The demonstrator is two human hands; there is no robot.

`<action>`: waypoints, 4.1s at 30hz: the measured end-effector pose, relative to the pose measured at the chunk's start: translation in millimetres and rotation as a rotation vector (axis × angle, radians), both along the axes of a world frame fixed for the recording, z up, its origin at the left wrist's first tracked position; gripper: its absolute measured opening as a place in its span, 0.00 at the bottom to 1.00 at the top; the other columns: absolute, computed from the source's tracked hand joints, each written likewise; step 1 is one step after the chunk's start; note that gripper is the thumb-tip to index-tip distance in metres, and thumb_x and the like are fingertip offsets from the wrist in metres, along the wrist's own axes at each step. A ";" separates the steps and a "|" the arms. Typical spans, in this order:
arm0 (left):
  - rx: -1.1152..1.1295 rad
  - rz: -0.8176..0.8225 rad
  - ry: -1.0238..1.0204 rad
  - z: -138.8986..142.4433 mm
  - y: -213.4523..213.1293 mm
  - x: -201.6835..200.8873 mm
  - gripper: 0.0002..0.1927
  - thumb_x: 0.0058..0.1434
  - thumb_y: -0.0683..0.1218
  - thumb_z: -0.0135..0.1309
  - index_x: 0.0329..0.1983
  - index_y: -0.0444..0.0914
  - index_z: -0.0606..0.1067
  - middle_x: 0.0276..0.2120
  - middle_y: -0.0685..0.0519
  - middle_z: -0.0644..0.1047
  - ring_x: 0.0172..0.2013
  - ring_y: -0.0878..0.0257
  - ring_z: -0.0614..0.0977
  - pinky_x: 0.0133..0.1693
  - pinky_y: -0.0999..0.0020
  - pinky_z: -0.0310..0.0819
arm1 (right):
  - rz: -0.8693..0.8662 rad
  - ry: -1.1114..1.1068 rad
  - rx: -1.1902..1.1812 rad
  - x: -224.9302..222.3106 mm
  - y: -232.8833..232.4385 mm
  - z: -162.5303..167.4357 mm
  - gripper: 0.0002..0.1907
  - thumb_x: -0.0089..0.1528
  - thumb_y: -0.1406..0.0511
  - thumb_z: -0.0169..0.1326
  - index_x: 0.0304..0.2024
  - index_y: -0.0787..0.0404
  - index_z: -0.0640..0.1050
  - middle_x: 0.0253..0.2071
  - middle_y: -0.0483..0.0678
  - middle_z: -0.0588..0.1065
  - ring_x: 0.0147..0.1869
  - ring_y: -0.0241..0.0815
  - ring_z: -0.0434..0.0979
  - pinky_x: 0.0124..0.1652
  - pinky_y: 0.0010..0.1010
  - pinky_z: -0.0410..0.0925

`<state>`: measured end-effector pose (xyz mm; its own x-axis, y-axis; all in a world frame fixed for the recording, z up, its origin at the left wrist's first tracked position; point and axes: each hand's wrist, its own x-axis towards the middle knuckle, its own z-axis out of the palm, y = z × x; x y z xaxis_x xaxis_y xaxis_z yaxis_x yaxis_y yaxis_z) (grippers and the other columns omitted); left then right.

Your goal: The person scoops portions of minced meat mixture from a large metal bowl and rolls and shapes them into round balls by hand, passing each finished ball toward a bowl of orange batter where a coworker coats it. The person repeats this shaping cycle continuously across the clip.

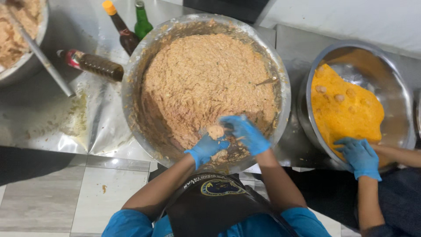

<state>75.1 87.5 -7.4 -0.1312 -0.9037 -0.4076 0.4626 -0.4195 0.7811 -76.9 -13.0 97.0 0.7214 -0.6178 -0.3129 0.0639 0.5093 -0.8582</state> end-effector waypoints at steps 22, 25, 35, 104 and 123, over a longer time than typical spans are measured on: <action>0.438 -0.167 0.972 26.3 -61.5 -89.1 0.16 0.73 0.54 0.54 0.47 0.35 0.76 0.36 0.44 0.79 0.24 0.62 0.79 0.22 0.68 0.80 | -0.557 0.294 -0.182 -310.3 -122.3 5.8 0.11 0.63 0.65 0.57 0.46 0.62 0.82 0.44 0.46 0.79 0.46 0.35 0.78 0.42 0.23 0.72; 0.450 -0.027 0.894 -1.7 -68.0 -96.6 0.16 0.71 0.56 0.55 0.43 0.38 0.77 0.32 0.48 0.80 0.24 0.62 0.79 0.21 0.67 0.78 | -0.650 0.570 -0.311 -394.9 -173.3 -9.8 0.09 0.63 0.64 0.59 0.42 0.62 0.83 0.39 0.48 0.80 0.40 0.39 0.78 0.40 0.30 0.71; 0.601 0.245 0.439 -7.2 -72.2 -132.4 0.13 0.67 0.47 0.53 0.50 0.36 0.76 0.41 0.52 0.80 0.34 0.67 0.83 0.21 0.81 0.73 | -0.382 1.217 -0.139 -478.6 -239.9 -36.8 0.19 0.55 0.59 0.64 0.47 0.59 0.84 0.45 0.52 0.83 0.42 0.51 0.81 0.41 0.43 0.73; -0.010 0.455 0.150 44.6 24.9 94.2 0.49 0.61 0.78 0.33 0.78 0.47 0.52 0.78 0.50 0.48 0.65 0.44 0.71 0.55 0.41 0.76 | 1.091 0.917 -0.875 69.7 -13.6 -87.8 0.34 0.58 0.51 0.61 0.62 0.62 0.76 0.59 0.56 0.77 0.54 0.51 0.81 0.52 0.41 0.73; 0.274 0.362 0.698 -0.2 7.5 63.4 0.39 0.62 0.73 0.44 0.66 0.45 0.67 0.58 0.45 0.74 0.54 0.46 0.78 0.53 0.39 0.73 | 0.547 0.164 -0.345 46.0 9.7 -19.3 0.24 0.71 0.63 0.46 0.68 0.64 0.69 0.69 0.48 0.71 0.67 0.43 0.73 0.64 0.35 0.65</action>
<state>138.5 95.1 -7.6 -0.1556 -0.8194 -0.5517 0.9455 -0.2853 0.1572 -30.9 -3.3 77.7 0.9192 -0.2611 -0.2947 -0.2704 0.1254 -0.9545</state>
